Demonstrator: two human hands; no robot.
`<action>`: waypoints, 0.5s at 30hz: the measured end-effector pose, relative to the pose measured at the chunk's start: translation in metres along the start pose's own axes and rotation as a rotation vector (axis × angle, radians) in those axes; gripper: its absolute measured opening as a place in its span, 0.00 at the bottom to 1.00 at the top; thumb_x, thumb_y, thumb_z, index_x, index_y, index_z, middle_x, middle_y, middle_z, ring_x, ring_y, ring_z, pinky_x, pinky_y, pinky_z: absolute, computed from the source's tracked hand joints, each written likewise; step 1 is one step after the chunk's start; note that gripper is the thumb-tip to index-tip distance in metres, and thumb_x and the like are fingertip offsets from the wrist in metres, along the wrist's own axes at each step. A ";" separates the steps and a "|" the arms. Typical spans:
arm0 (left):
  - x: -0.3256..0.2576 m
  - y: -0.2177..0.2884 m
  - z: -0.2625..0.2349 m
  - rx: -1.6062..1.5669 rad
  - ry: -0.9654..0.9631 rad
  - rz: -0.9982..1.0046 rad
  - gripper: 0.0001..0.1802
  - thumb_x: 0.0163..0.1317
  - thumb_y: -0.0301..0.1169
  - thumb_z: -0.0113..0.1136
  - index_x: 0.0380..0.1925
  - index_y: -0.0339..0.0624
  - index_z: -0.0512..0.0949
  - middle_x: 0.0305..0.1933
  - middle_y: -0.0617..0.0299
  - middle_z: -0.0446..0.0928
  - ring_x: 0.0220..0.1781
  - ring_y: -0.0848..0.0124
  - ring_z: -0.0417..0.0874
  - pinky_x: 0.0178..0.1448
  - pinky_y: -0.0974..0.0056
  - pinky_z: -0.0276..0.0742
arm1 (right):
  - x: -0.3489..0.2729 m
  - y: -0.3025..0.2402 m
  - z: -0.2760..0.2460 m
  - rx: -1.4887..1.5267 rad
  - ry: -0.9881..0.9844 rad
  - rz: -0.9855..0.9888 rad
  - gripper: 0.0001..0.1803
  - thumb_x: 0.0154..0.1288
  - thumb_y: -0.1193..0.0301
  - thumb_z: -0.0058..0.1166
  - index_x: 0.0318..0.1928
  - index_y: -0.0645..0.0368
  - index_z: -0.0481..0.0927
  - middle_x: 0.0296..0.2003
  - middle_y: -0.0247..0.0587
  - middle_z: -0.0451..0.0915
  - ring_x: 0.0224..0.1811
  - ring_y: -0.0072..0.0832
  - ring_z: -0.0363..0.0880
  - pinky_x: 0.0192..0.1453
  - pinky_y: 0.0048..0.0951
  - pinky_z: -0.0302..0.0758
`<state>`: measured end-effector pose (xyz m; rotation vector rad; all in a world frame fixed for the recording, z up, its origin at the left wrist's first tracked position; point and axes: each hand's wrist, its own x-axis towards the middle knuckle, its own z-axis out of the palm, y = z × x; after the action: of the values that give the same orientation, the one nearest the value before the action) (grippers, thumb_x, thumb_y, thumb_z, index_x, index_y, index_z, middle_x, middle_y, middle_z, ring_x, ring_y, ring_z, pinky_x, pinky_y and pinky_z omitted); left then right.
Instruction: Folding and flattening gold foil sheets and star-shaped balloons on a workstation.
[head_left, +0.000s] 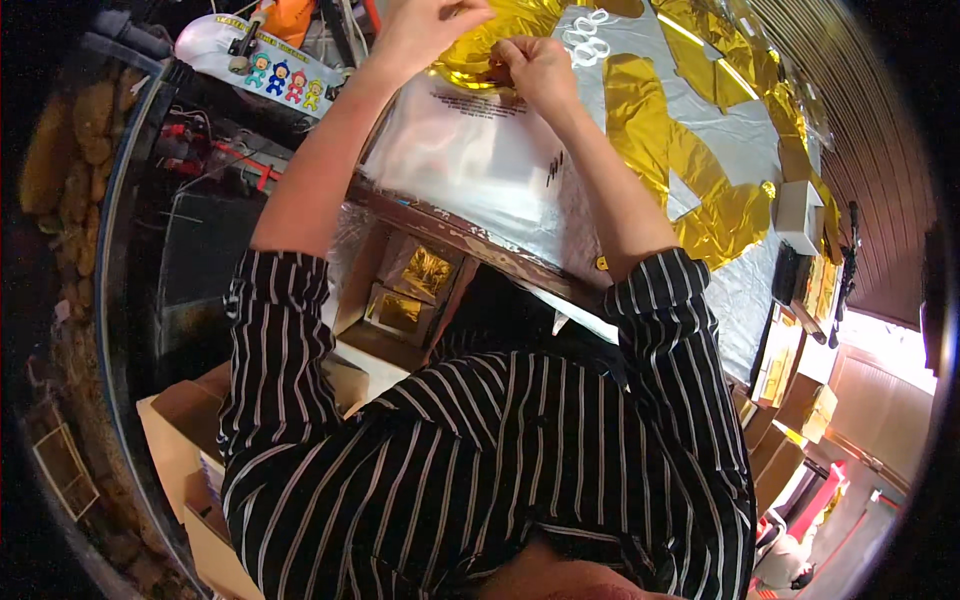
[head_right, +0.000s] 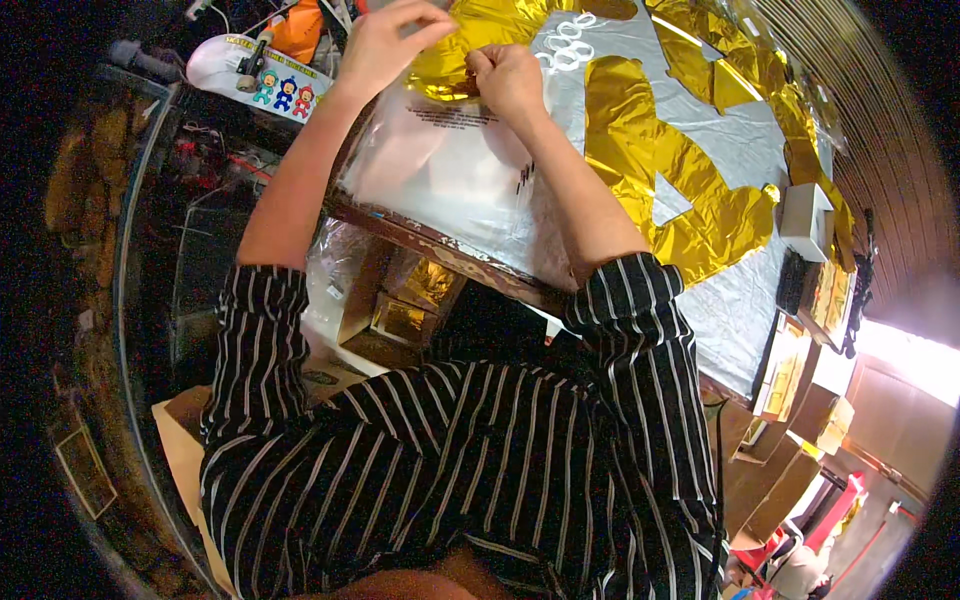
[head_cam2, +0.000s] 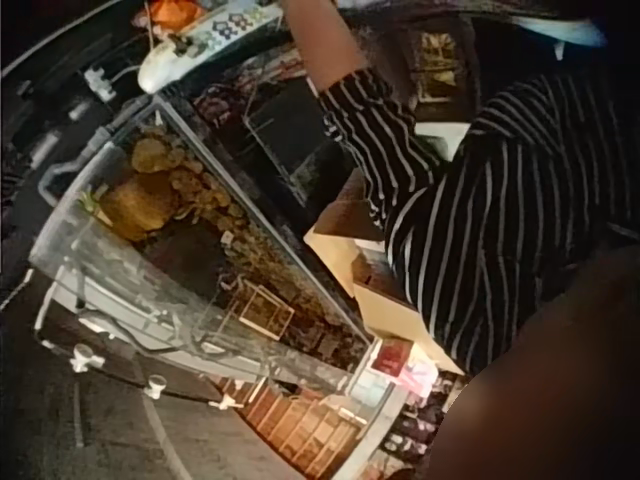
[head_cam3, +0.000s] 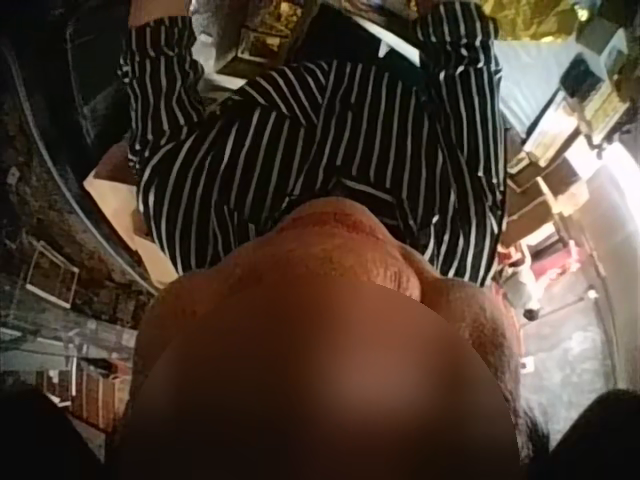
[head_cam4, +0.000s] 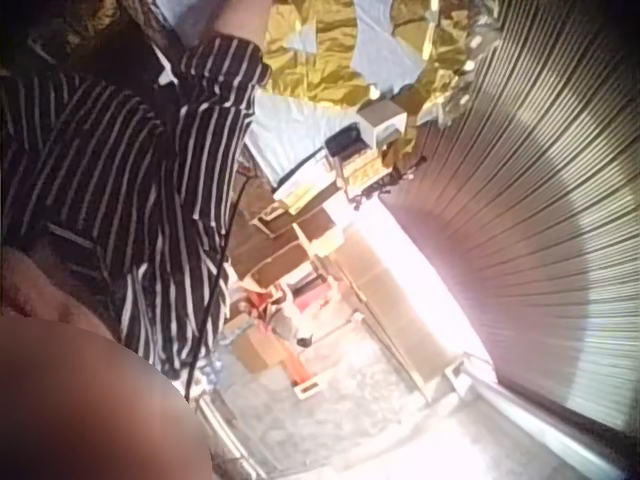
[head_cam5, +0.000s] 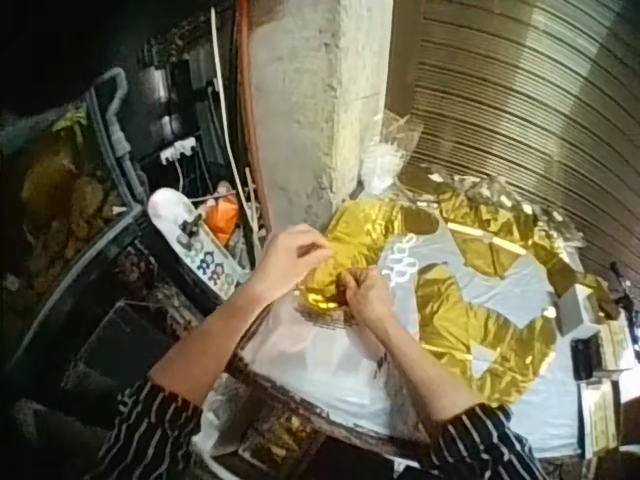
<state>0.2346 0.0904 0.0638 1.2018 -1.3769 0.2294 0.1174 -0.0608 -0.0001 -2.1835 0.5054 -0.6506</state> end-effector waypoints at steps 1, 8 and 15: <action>-0.010 -0.004 -0.006 0.005 -0.002 -0.001 0.12 0.64 0.35 0.67 0.35 0.35 0.87 0.36 0.49 0.84 0.40 0.52 0.85 0.45 0.56 0.80 | 0.000 -0.001 0.001 0.005 -0.002 -0.001 0.13 0.66 0.61 0.62 0.38 0.58 0.90 0.29 0.51 0.87 0.31 0.43 0.88 0.42 0.40 0.83; -0.060 -0.009 -0.014 0.362 -0.188 -0.279 0.12 0.63 0.33 0.71 0.43 0.37 0.87 0.44 0.58 0.86 0.46 0.65 0.87 0.53 0.64 0.80 | -0.001 0.002 -0.006 0.003 -0.085 -0.036 0.13 0.64 0.61 0.64 0.39 0.56 0.91 0.30 0.48 0.88 0.30 0.37 0.89 0.41 0.37 0.84; -0.060 -0.045 -0.018 0.420 -0.419 -0.380 0.14 0.67 0.37 0.68 0.45 0.38 0.88 0.47 0.60 0.86 0.46 0.66 0.86 0.51 0.65 0.80 | -0.004 -0.007 -0.007 -0.008 -0.210 0.057 0.14 0.62 0.57 0.66 0.42 0.52 0.92 0.29 0.48 0.87 0.28 0.39 0.88 0.39 0.39 0.84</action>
<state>0.2626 0.1141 -0.0038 1.9179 -1.4602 -0.0095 0.1107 -0.0585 0.0080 -2.2055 0.4577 -0.3831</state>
